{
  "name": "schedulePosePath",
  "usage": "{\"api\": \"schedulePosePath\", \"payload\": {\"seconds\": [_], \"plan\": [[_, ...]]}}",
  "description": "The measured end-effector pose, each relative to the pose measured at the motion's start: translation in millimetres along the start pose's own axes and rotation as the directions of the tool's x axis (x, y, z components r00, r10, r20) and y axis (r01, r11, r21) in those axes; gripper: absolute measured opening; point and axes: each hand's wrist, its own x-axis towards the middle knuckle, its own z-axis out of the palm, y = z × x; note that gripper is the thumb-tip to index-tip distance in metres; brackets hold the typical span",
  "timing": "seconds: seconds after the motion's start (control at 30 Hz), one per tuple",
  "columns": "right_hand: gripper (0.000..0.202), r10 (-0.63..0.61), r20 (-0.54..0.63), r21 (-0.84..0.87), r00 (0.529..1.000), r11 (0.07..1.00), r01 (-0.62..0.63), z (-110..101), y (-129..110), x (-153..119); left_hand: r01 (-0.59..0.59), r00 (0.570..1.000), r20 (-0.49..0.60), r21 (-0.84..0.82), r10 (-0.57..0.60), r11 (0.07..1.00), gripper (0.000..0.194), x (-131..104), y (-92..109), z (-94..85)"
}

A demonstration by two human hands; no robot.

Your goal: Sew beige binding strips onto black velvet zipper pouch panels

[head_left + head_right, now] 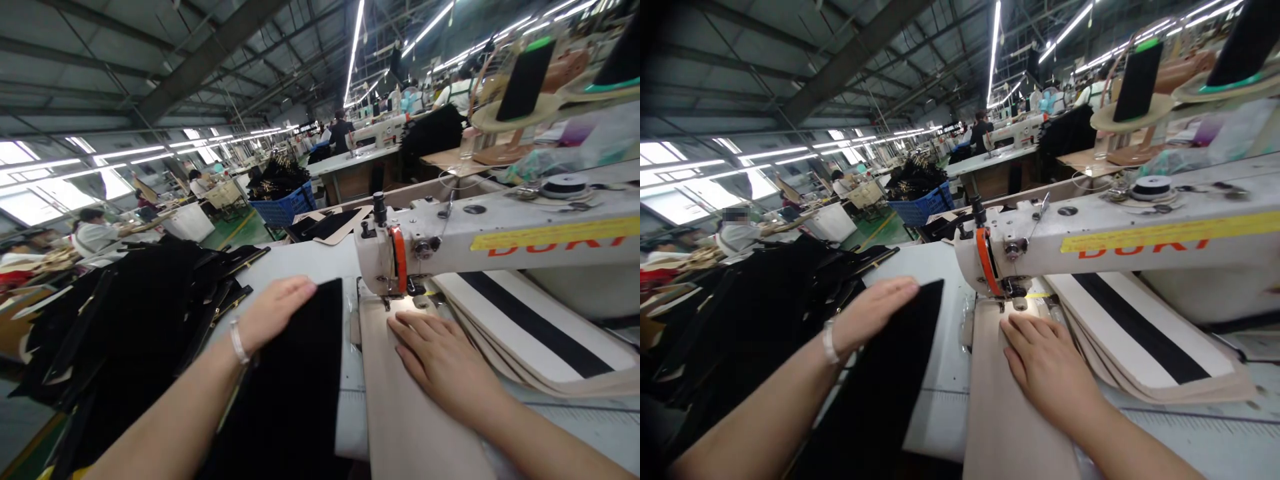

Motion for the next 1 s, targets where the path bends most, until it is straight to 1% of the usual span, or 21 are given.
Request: {"api": "schedulePosePath", "payload": {"seconds": [0.03,0.07,0.1,0.13,0.17,0.2,0.23,0.3,0.47,0.57,0.7,0.8,0.9,0.97,1.0], "plan": [[0.042,0.001,0.006,-0.003,1.000,1.000,-0.001,0,0,0,-0.046,0.986,0.163,-0.011,0.047,0.999,0.028,3,-1,24.5],[0.042,0.001,0.010,-0.005,1.000,1.000,-0.001,-1,0,0,-0.064,0.977,0.201,-0.043,0.071,0.997,0.019,7,-3,50.6],[0.042,0.001,0.012,-0.006,1.000,1.000,-0.001,-1,0,0,-0.055,0.979,0.193,-0.053,0.065,0.997,0.015,11,-5,76.0],[0.042,0.004,0.016,-0.006,1.000,1.000,-0.004,-2,0,0,-0.076,0.981,0.176,-0.029,0.080,0.997,0.016,15,-8,98.5],[0.042,0.008,0.016,-0.006,1.000,1.000,-0.007,-2,0,0,-0.108,0.984,0.145,-0.001,0.107,0.994,0.014,18,-11,116.7],[0.042,0.012,0.017,-0.006,1.000,1.000,-0.011,-2,0,0,-0.135,0.984,0.119,0.033,0.130,0.990,0.012,21,-13,130.1],[0.042,0.014,0.020,-0.008,1.000,1.000,-0.014,-3,0,0,-0.163,0.982,0.104,0.067,0.156,0.984,0.008,24,-14,138.7],[0.041,0.015,0.026,-0.012,1.000,1.000,-0.015,-3,0,0,-0.194,0.978,0.097,0.125,0.183,0.973,0.005,29,-14,144.7],[0.049,0.021,0.024,-0.014,0.999,1.000,-0.021,-2,0,0,-0.168,0.986,0.030,0.216,0.165,0.962,0.008,39,-10,141.1],[0.052,0.025,0.030,-0.018,0.999,1.000,-0.025,0,0,0,-0.157,0.987,0.010,0.198,0.158,0.968,0.005,40,-12,144.0],[0.053,0.034,0.037,-0.020,0.999,0.999,-0.033,1,1,0,-0.132,0.991,-0.005,0.166,0.135,0.977,0.010,41,-16,150.2],[0.053,0.036,0.047,-0.014,0.998,0.999,-0.035,1,2,1,-0.125,0.991,-0.017,0.174,0.130,0.977,0.008,43,-17,154.4],[0.051,0.032,0.054,-0.012,0.998,0.999,-0.032,0,2,1,-0.119,0.991,-0.033,0.201,0.128,0.972,0.008,42,-13,154.6],[0.050,0.034,0.050,-0.013,0.998,0.999,-0.033,-1,2,1,-0.165,0.984,-0.027,0.228,0.176,0.959,0.005,36,-8,151.4],[0.049,0.034,0.049,-0.011,0.998,0.999,-0.033,-2,2,1,-0.223,0.974,0.005,0.239,0.228,0.945,0.003,31,-6,149.0]]}}
